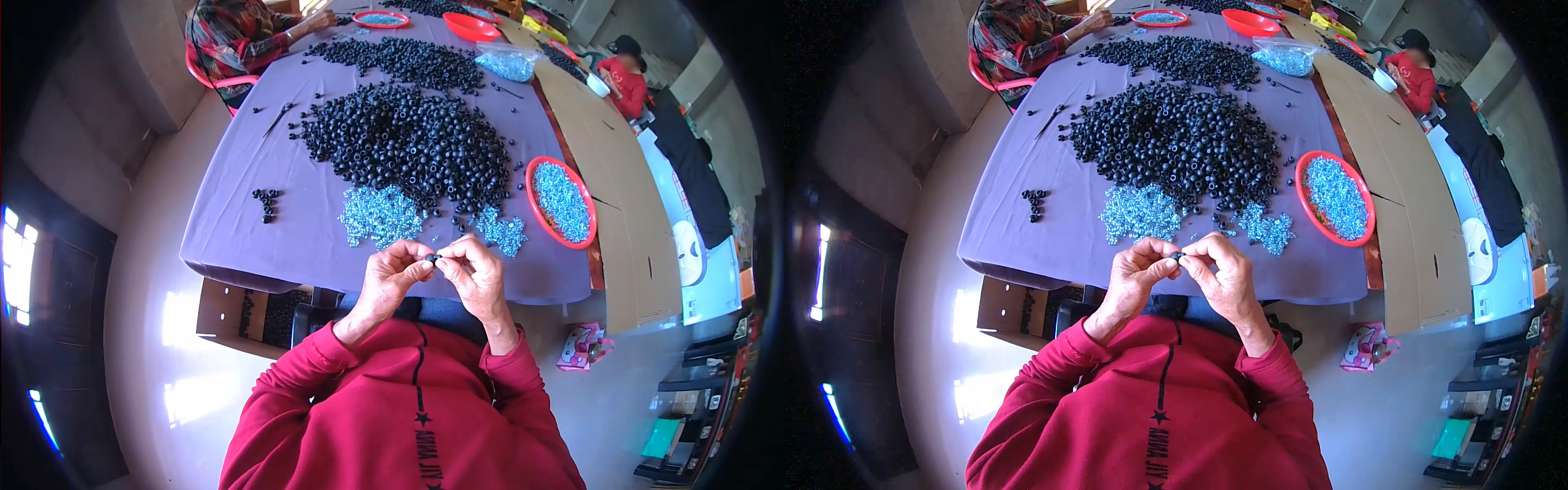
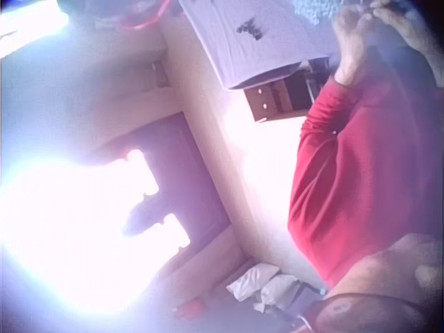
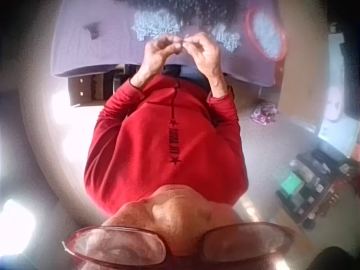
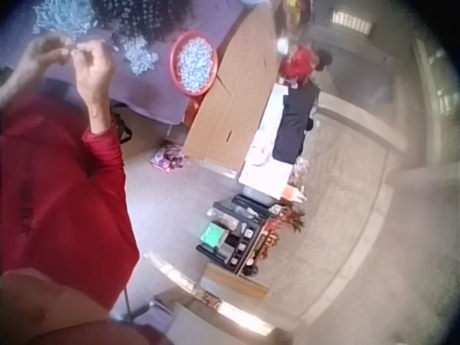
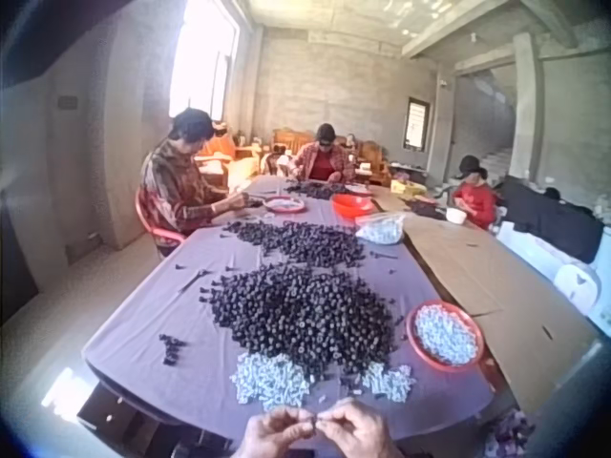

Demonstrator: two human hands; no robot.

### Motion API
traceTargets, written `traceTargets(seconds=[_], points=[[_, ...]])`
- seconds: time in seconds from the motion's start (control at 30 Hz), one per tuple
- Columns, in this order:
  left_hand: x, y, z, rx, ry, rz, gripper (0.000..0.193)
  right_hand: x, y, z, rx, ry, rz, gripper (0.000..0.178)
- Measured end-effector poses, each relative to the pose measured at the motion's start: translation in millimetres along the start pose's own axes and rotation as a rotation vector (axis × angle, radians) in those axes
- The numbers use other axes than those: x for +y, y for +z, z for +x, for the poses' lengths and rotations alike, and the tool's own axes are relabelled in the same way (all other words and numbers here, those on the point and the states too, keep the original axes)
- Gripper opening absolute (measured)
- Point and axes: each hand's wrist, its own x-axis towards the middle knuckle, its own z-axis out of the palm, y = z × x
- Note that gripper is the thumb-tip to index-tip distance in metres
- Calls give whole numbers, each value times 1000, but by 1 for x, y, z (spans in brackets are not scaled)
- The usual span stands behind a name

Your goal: The person puts on eyeglasses, then assembles small parts by inserting pins into black rubber pieces by hand and placing them on the table.

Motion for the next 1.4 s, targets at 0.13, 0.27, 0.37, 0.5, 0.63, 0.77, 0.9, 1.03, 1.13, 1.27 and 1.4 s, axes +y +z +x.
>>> traceTargets(seconds=[0.13,0.27,0.37,0.5,0.63,0.77,0.9,1.03,1.13,1.27,1.4], points=[[4,1,0,18,-8,17,14,-3,-1,3,-25,-163,-201,9],[0,-2,1,-1,-19,-7,13,-7,6,2,9,-296,-325,12],[-1,-1,0,26,-96,-58,12,-6,12,-8,3,-344,-462,27],[-11,-2,-5,93,-242,-59,9,-2,23,-18,41,-377,-662,32],[-17,-1,-9,100,-258,-46,7,10,29,-25,124,-388,-815,26],[-20,-4,-8,103,-275,-34,7,19,32,-24,185,-446,-811,16],[-25,-8,-9,115,-281,-16,8,23,33,-24,170,-472,-805,14],[-21,-7,-10,140,-288,-9,10,26,35,-24,160,-476,-741,15],[-19,-9,-11,143,-268,-4,10,25,39,-24,164,-474,-720,15],[-15,-5,-10,169,-205,54,7,26,42,-25,163,-423,-712,21],[-1,-24,-5,269,-144,65,5,16,42,-19,85,-346,-703,46]])
